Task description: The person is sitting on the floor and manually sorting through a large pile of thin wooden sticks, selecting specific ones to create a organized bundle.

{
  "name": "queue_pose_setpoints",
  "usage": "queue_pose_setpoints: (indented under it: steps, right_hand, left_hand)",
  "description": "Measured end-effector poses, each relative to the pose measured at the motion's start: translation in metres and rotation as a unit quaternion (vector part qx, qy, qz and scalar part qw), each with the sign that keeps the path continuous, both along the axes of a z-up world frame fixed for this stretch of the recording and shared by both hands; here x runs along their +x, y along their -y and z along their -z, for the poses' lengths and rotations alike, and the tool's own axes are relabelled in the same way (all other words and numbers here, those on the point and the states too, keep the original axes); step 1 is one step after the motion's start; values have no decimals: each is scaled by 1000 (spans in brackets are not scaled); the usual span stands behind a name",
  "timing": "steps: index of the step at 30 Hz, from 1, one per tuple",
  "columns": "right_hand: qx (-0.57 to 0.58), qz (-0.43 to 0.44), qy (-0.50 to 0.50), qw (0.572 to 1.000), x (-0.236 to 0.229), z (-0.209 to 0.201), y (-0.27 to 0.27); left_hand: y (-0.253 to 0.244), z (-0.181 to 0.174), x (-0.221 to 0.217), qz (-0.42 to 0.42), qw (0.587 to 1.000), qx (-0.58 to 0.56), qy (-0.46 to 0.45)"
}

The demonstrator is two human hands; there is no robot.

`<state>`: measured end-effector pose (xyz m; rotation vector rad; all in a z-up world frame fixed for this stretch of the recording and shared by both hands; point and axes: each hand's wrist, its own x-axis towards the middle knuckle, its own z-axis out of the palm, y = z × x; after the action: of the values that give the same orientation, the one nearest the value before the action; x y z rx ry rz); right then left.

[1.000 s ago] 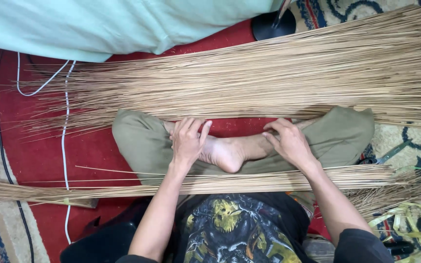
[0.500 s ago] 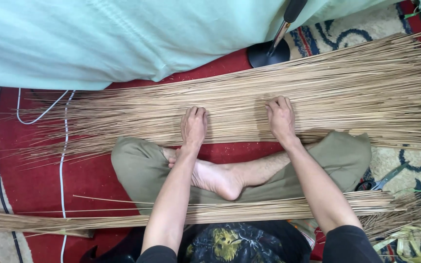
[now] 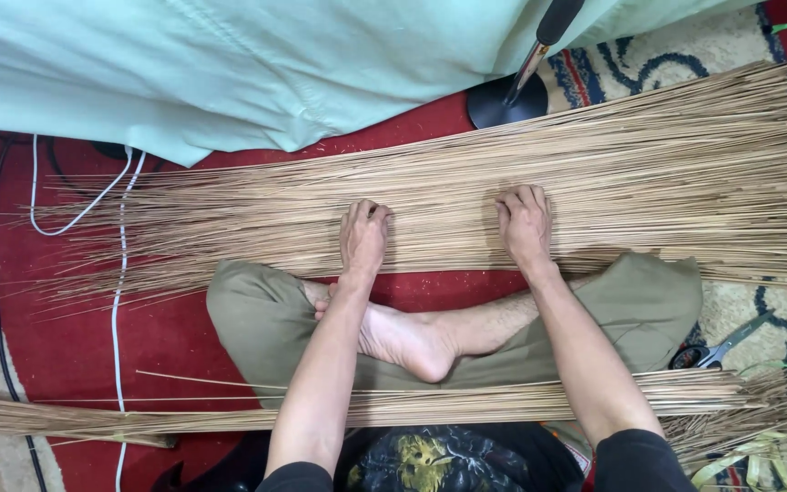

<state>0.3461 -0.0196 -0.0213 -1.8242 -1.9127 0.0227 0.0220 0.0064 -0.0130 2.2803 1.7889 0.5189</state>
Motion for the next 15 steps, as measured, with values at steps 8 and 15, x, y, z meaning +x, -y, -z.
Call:
queue_pose_setpoints:
  steps: [8,15]
  right_hand:
    - [-24,13,30,999,-7,-1,3]
    - [-47,2,30,998,-9,-15,5]
  left_hand:
    - [-1,-9,2,27,999,19,-19]
    - [-2,-3,3,49,997,52,-41]
